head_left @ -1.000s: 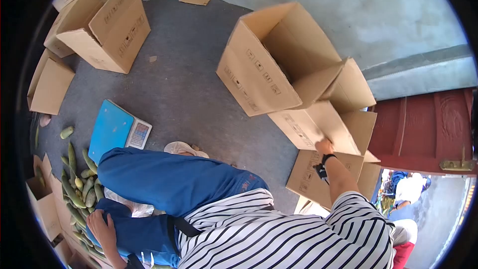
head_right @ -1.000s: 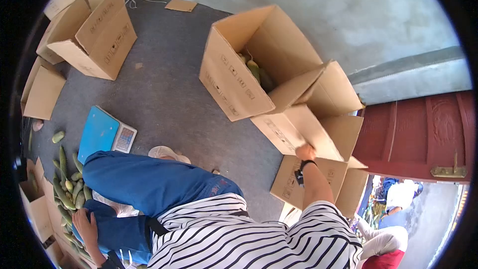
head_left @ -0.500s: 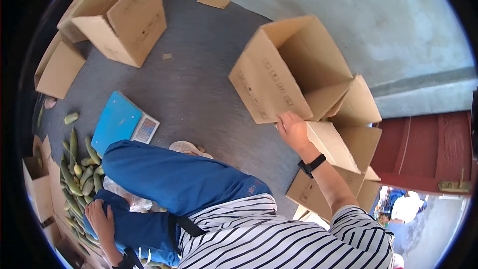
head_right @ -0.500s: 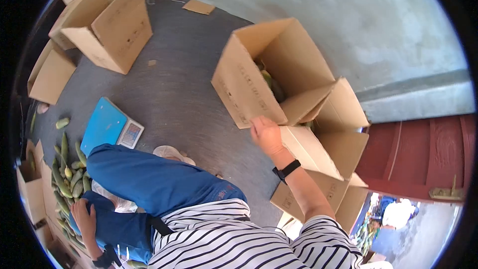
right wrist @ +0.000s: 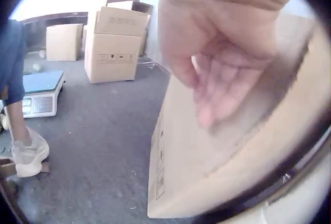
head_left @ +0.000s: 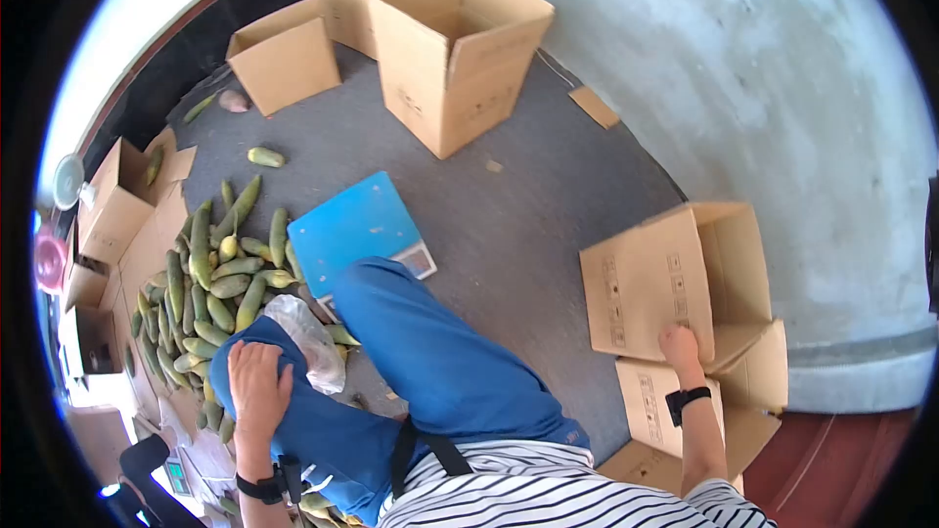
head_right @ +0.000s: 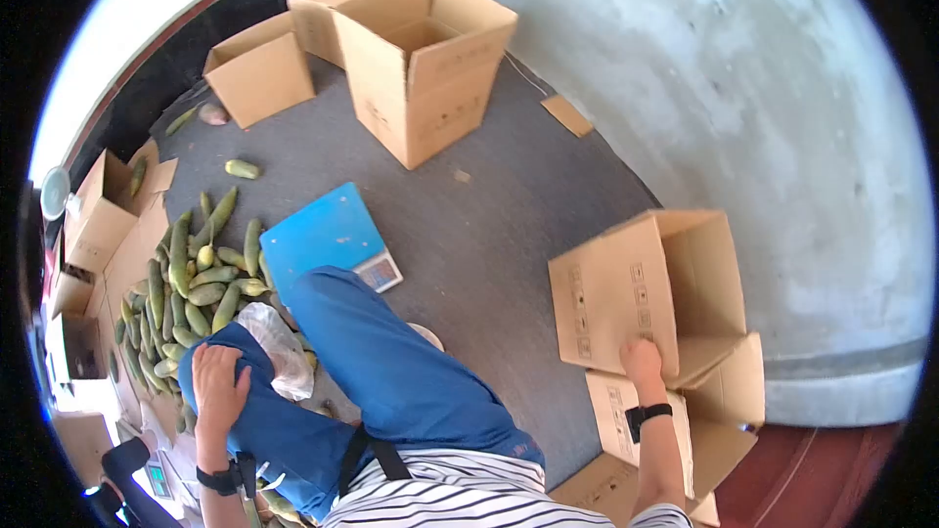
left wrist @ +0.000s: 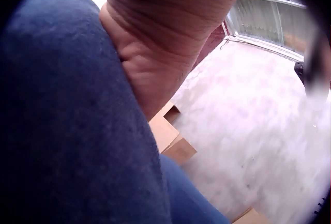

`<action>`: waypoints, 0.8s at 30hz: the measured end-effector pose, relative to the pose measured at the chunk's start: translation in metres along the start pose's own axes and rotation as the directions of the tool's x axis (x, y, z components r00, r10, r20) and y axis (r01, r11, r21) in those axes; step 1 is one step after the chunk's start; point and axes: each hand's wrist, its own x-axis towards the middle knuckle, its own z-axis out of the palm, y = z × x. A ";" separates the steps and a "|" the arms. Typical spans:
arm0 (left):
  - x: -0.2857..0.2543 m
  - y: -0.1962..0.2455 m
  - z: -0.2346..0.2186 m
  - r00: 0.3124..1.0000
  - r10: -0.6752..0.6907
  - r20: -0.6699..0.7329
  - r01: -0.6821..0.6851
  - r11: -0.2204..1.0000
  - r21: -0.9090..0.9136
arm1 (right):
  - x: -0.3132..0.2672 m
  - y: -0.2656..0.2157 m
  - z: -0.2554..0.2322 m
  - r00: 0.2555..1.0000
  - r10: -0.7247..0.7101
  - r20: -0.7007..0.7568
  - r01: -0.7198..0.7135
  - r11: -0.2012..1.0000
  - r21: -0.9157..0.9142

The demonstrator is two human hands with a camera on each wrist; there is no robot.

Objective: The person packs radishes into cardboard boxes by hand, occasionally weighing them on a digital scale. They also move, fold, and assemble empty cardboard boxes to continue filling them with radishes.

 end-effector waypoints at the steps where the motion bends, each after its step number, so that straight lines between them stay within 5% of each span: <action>1: -0.001 0.000 -0.001 1.000 0.001 0.002 -0.001 1.000 -0.023 | 0.007 -0.011 -0.004 0.989 -0.091 0.118 0.089 0.996 0.019; 3: -0.002 0.002 -0.005 0.999 -0.030 -0.013 0.029 0.999 -0.020 | 0.024 -0.047 -0.024 0.949 -0.205 0.240 0.201 0.979 0.041; 5: -0.003 0.001 -0.005 0.998 -0.008 -0.056 0.004 0.998 -0.066 | 0.052 -0.116 -0.056 0.928 -0.372 -0.025 0.373 0.927 0.036; 7: -0.003 0.000 -0.008 0.997 -0.001 -0.078 -0.005 0.997 -0.077 | 0.091 -0.186 -0.081 0.785 -0.538 -0.307 0.617 0.727 0.301; 14: -0.001 -0.002 -0.011 0.989 -0.111 -0.094 0.096 0.984 -0.149 | 0.244 -0.407 -0.137 0.418 -0.644 -0.641 0.845 0.534 0.014; 15: -0.001 -0.003 -0.010 0.988 -0.127 -0.086 0.115 0.984 -0.139 | 0.255 -0.433 -0.143 0.455 -0.631 -0.628 0.813 0.582 0.004; 18: -0.003 -0.004 -0.008 0.983 -0.156 -0.094 0.144 0.982 -0.126 | 0.316 -0.492 -0.135 0.387 -0.686 -0.616 0.808 0.574 -0.132; 23: -0.003 -0.008 -0.013 0.981 -0.177 -0.075 0.167 0.978 -0.128 | 0.382 -0.551 -0.095 0.718 -0.564 -0.408 0.681 0.689 0.246; 24: -0.003 -0.009 -0.013 0.983 -0.168 -0.072 0.158 0.978 -0.134 | 0.395 -0.555 -0.081 0.677 -0.573 -0.462 0.698 0.698 0.157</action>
